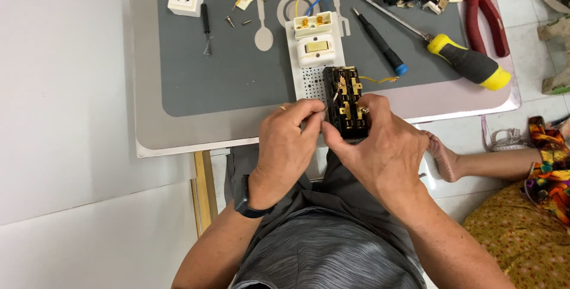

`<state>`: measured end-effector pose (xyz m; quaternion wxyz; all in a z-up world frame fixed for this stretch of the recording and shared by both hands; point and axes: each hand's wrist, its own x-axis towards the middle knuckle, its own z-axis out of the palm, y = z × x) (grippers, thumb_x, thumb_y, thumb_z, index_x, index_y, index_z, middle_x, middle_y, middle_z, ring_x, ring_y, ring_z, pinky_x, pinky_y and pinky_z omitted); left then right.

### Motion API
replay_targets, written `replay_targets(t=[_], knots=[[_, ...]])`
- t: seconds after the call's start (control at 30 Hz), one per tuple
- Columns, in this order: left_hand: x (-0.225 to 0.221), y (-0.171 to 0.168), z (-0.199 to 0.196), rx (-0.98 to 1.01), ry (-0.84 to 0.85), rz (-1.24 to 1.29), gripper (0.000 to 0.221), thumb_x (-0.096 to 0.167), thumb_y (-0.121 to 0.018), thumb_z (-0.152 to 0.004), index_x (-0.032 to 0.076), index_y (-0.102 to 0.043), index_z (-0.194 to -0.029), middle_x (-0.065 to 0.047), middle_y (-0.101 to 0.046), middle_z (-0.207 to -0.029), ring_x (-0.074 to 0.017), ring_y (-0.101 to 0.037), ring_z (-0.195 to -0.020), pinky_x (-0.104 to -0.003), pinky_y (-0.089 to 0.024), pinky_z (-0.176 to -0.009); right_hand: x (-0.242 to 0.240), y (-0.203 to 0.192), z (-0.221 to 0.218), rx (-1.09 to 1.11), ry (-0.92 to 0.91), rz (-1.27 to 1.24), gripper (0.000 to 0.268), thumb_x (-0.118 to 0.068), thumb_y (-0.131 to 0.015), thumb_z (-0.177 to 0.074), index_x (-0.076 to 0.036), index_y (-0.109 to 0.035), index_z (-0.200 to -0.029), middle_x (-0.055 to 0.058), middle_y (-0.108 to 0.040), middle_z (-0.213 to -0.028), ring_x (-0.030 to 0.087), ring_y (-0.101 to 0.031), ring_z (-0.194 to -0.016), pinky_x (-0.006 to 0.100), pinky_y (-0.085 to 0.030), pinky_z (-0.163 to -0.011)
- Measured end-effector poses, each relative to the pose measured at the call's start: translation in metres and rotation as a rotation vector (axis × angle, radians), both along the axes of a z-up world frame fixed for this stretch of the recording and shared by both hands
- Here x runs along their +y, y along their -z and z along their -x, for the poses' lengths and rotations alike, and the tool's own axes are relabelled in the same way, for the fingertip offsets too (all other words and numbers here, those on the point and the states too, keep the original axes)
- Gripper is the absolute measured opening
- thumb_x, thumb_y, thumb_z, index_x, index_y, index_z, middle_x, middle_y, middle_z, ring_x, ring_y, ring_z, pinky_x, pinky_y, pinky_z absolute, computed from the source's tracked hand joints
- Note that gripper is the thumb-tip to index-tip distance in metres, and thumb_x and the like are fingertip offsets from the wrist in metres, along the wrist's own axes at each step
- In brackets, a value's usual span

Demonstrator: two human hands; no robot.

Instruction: A person is disassembling, wiring, and reassembling an electrical socket using a screwdriver.

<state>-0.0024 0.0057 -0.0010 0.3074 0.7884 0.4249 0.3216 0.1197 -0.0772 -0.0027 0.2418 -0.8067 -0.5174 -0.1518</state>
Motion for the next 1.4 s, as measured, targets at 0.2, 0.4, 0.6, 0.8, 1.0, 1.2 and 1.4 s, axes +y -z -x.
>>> replay_targets(t=[0.2, 0.4, 0.6, 0.8, 1.0, 1.2, 1.4], knots=[[0.007, -0.023, 0.004, 0.028, 0.066, 0.322, 0.020, 0.017, -0.056, -0.089, 0.011, -0.071, -0.100, 0.002, -0.077, -0.088, -0.0105, -0.069, -0.075, -0.026, -0.053, -0.070, 0.002, 0.015, -0.003, -0.001, 0.007, 0.062, 0.069, -0.073, -0.083, -0.066, -0.015, -0.059, -0.096, -0.003, -0.063, -0.062, 0.020, -0.065, -0.056, 0.037, -0.041, -0.044], [0.022, -0.028, -0.005, 0.209, 0.109, 0.250, 0.026, 0.026, -0.056, -0.088, 0.013, -0.071, -0.104, -0.001, -0.075, -0.075, -0.0201, -0.064, -0.057, -0.034, -0.047, -0.062, 0.003, 0.018, 0.002, -0.017, -0.066, 0.064, 0.064, -0.066, -0.082, -0.069, -0.014, -0.058, -0.097, 0.000, -0.063, -0.065, 0.024, -0.064, -0.058, 0.039, -0.044, -0.046], [0.044, -0.021, -0.010, 0.217, 0.077, 0.287, 0.031, 0.027, -0.062, -0.082, 0.015, -0.073, -0.109, -0.003, -0.078, -0.087, -0.0149, -0.072, -0.068, -0.029, -0.052, -0.077, -0.003, 0.016, -0.010, 0.138, -0.227, 0.085, 0.071, -0.063, -0.087, -0.064, -0.014, -0.060, -0.107, -0.007, -0.058, -0.064, 0.018, -0.062, -0.058, 0.039, -0.045, -0.050], [0.055, -0.039, -0.016, 0.162, 0.109, 0.587, 0.027, 0.028, -0.059, -0.086, 0.015, -0.080, -0.095, 0.011, -0.053, -0.058, -0.0031, -0.039, -0.053, -0.024, -0.036, -0.053, 0.001, -0.002, -0.026, 0.426, -0.360, 0.106, 0.058, -0.032, -0.078, -0.084, -0.011, -0.051, -0.131, -0.007, -0.057, -0.063, 0.010, -0.054, -0.054, 0.031, -0.047, -0.055], [0.058, -0.034, -0.019, 0.112, 0.081, 0.582, 0.019, 0.025, -0.065, -0.081, 0.015, -0.080, -0.086, 0.009, -0.074, -0.077, 0.0006, -0.057, -0.070, -0.019, -0.045, -0.064, 0.009, 0.004, -0.043, 0.475, -0.465, 0.133, 0.065, -0.030, -0.076, -0.085, -0.012, -0.048, -0.140, -0.004, -0.061, -0.071, 0.012, -0.053, -0.053, 0.029, -0.048, -0.058], [0.043, -0.041, -0.015, 0.248, 0.105, 0.654, 0.033, 0.024, -0.059, -0.080, 0.018, -0.078, -0.106, 0.010, -0.076, -0.088, 0.0003, -0.059, -0.071, -0.018, -0.046, -0.064, 0.023, 0.009, -0.069, 0.428, -0.672, 0.083, 0.050, -0.014, -0.064, -0.098, -0.014, -0.044, -0.144, 0.000, -0.048, -0.052, 0.016, -0.042, -0.041, 0.034, -0.044, -0.045], [0.032, -0.025, -0.012, 0.215, 0.114, 0.339, 0.034, 0.021, -0.060, -0.084, 0.017, -0.039, -0.058, 0.009, -0.027, -0.060, -0.0104, -0.025, -0.062, -0.028, -0.027, -0.054, 0.057, -0.032, -0.078, 0.322, -0.768, 0.218, 0.037, -0.009, -0.054, -0.096, -0.006, -0.061, -0.132, 0.017, -0.057, -0.052, 0.036, -0.050, -0.042, 0.045, -0.043, -0.054]])
